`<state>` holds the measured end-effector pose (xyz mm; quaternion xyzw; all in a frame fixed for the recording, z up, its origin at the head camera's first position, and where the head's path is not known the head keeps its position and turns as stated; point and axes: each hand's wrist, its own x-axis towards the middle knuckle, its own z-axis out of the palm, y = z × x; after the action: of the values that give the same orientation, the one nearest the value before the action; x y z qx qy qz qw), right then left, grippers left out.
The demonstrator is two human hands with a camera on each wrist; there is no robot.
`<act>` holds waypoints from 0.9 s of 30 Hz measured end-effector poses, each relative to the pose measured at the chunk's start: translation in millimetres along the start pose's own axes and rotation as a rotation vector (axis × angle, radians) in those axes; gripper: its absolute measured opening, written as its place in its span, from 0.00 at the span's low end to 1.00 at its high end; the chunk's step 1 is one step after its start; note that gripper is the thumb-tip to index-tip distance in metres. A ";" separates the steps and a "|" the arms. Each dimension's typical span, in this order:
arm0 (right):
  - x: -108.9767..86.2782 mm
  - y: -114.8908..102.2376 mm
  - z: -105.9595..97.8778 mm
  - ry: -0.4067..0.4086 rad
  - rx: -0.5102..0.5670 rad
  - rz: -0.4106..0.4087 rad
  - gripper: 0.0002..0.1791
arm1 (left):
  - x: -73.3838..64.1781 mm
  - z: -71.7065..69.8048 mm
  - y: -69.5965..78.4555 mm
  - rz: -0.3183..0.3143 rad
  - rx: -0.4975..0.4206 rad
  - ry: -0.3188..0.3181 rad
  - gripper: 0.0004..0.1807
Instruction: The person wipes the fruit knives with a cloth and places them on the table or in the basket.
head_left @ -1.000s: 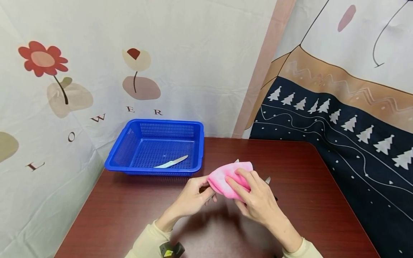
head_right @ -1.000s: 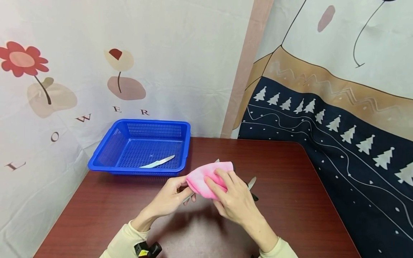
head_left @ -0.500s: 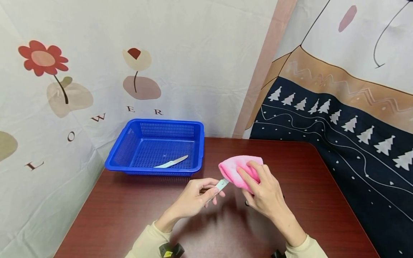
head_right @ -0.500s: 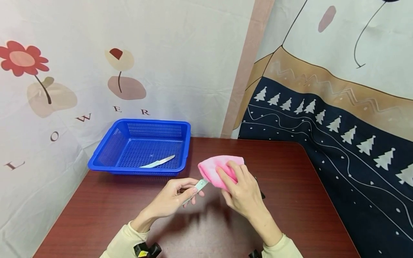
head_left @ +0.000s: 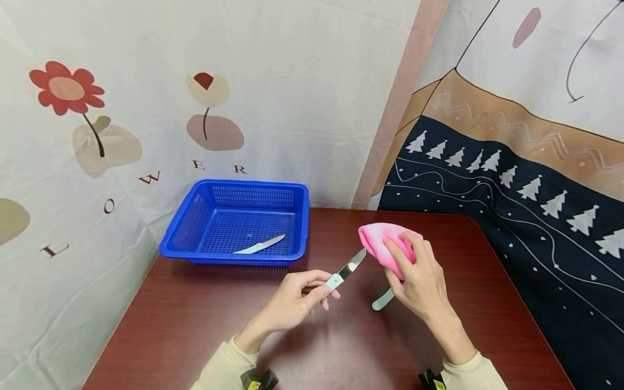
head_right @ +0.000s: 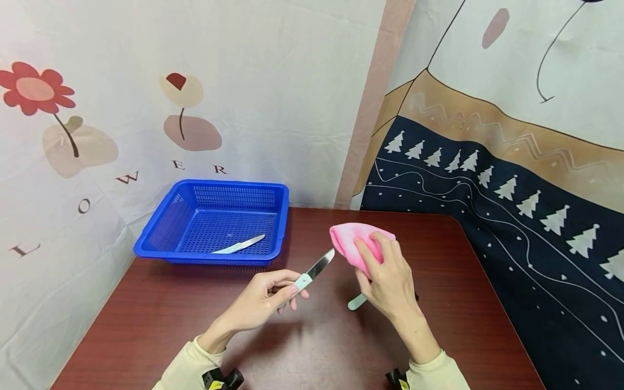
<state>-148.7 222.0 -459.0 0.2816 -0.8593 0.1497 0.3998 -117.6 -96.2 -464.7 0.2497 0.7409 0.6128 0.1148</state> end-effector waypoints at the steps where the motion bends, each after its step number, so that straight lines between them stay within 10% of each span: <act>1: -1.5 1.9 -0.8 -0.009 -0.007 0.016 0.31 | 0.0 -0.2 0.1 0.002 -0.003 0.001 0.13; 10: -2.0 -1.0 -1.5 0.082 0.023 0.014 0.28 | 1.4 -0.7 1.2 0.009 -0.032 0.063 0.14; 27: 3.1 -57.2 11.4 0.029 0.132 -0.327 0.23 | 3.0 1.9 2.1 0.005 0.058 0.105 0.09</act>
<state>-122.7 169.8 -462.0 0.4412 -0.7844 0.1431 0.4119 -118.8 -92.7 -462.7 0.2222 0.7626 0.6038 0.0668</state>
